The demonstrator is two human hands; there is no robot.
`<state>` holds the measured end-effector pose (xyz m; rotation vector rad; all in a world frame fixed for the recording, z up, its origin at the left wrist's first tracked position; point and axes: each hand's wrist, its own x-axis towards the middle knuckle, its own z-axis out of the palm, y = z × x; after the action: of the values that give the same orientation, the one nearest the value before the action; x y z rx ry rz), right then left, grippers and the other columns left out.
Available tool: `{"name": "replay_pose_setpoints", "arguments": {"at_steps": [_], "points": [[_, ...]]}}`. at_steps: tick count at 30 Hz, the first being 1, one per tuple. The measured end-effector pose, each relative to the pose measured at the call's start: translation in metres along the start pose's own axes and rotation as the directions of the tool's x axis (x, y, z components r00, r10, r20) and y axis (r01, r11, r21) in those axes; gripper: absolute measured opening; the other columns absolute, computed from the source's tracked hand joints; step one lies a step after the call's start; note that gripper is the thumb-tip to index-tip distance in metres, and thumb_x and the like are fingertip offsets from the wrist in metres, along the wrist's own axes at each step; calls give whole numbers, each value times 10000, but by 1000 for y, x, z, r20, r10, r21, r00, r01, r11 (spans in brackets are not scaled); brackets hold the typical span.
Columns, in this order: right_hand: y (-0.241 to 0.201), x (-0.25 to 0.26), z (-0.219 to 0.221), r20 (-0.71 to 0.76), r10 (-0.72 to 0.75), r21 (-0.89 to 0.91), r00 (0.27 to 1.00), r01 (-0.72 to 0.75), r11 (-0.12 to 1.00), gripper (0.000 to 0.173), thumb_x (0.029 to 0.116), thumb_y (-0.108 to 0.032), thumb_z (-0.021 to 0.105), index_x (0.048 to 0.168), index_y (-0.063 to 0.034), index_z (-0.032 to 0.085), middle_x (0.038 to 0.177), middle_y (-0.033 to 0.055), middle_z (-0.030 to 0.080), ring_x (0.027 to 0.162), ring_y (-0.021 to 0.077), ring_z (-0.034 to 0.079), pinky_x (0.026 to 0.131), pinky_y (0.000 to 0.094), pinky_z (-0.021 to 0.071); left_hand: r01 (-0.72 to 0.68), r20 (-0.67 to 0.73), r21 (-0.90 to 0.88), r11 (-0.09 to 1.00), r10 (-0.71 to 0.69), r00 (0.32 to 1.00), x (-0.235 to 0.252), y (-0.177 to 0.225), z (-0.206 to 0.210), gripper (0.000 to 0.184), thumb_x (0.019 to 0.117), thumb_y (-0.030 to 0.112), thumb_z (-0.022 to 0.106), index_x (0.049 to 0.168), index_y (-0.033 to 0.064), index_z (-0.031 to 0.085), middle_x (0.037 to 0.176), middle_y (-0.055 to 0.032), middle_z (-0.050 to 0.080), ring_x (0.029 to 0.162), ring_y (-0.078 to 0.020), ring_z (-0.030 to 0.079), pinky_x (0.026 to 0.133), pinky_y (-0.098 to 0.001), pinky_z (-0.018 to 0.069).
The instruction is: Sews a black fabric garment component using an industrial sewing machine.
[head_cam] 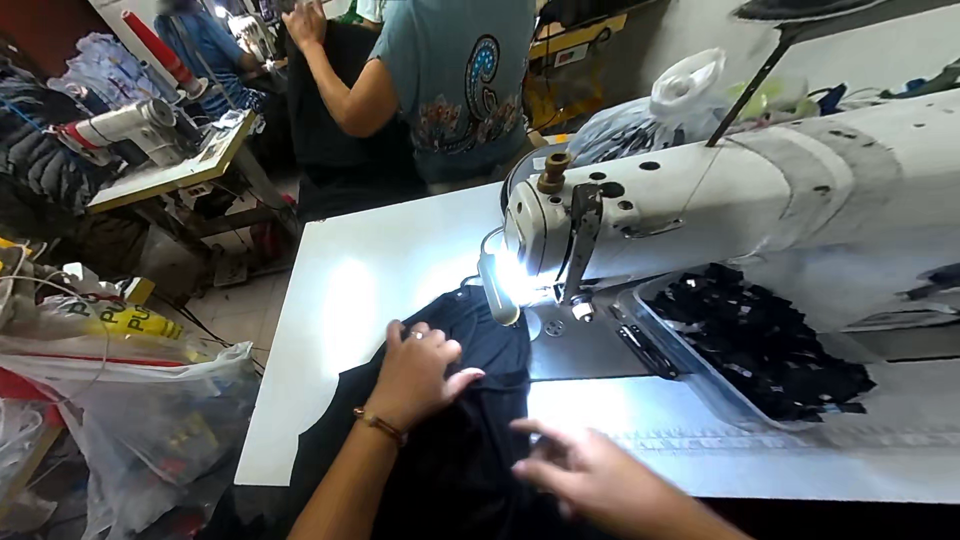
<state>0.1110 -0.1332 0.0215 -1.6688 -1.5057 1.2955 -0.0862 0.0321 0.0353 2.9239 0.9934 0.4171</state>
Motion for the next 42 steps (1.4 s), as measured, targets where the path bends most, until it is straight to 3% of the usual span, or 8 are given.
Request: {"name": "replay_pose_setpoints", "arguments": {"at_steps": [4,9,13,15,18,26,32,42], "points": [[-34,54,50,188,-87,427,978,-1,904,755,932,-220,664,1586,-85,310,1383,100,605,1103,114,669,944,310,568,31,112,12,999,-32,993,0,-17,-56,362,918,493,708,867,137,753,761,-30,702,794,-233,683,915,-602,439],[-53,101,96,136,-253,945,958,-49,324,486,920,-10,544,1363,-185,446,1176,16,647,1017,119,640,884,341,536,106,222,118,987,-130,966,4,5,-97,242,955,398,703,1012,167,750,809,-13,736,774,-190,689,929,-523,449],[-29,70,40,-46,-269,313,962,270,911,192,1001,-197,599,1053,-50,712,901,13,726,801,72,698,756,277,597,-17,156,54,998,8,988,-15,18,-81,177,819,348,816,866,185,763,809,16,723,824,-193,688,933,-575,456],[-3,62,14,-385,-560,-313,733,467,827,141,909,-223,665,933,-116,754,883,-16,721,824,77,686,754,279,587,-109,108,-14,994,110,988,-26,30,-68,140,768,305,830,807,202,744,811,35,693,890,-200,669,980,-623,420],[25,72,-27,-226,-792,-705,567,466,535,308,943,-184,581,1147,-20,744,1199,165,720,1188,339,666,1061,501,499,-182,152,-120,976,200,968,-34,60,-50,59,830,257,759,867,213,749,873,52,701,1005,-176,661,1126,-646,310],[34,61,-35,126,-865,-732,486,634,250,115,877,-70,615,864,-36,725,892,115,735,956,285,738,1050,556,508,-233,65,-414,880,284,957,-15,87,-32,201,949,307,663,826,159,719,755,48,675,803,-87,668,1112,-499,388],[70,10,-19,67,-858,-740,509,602,299,246,939,-141,492,914,-55,721,1093,114,759,1140,275,706,1083,484,504,188,187,-178,966,-154,970,7,79,25,494,1075,450,422,1520,259,519,1545,-12,522,1491,-255,398,1204,-719,114],[83,1,-24,-9,-848,-718,530,587,374,268,949,-123,461,951,-54,721,1188,96,745,1216,251,671,1132,473,459,317,228,-31,948,-302,926,-3,89,45,615,1033,591,425,1561,278,458,1648,65,377,1559,-203,264,1220,-692,84]]}}
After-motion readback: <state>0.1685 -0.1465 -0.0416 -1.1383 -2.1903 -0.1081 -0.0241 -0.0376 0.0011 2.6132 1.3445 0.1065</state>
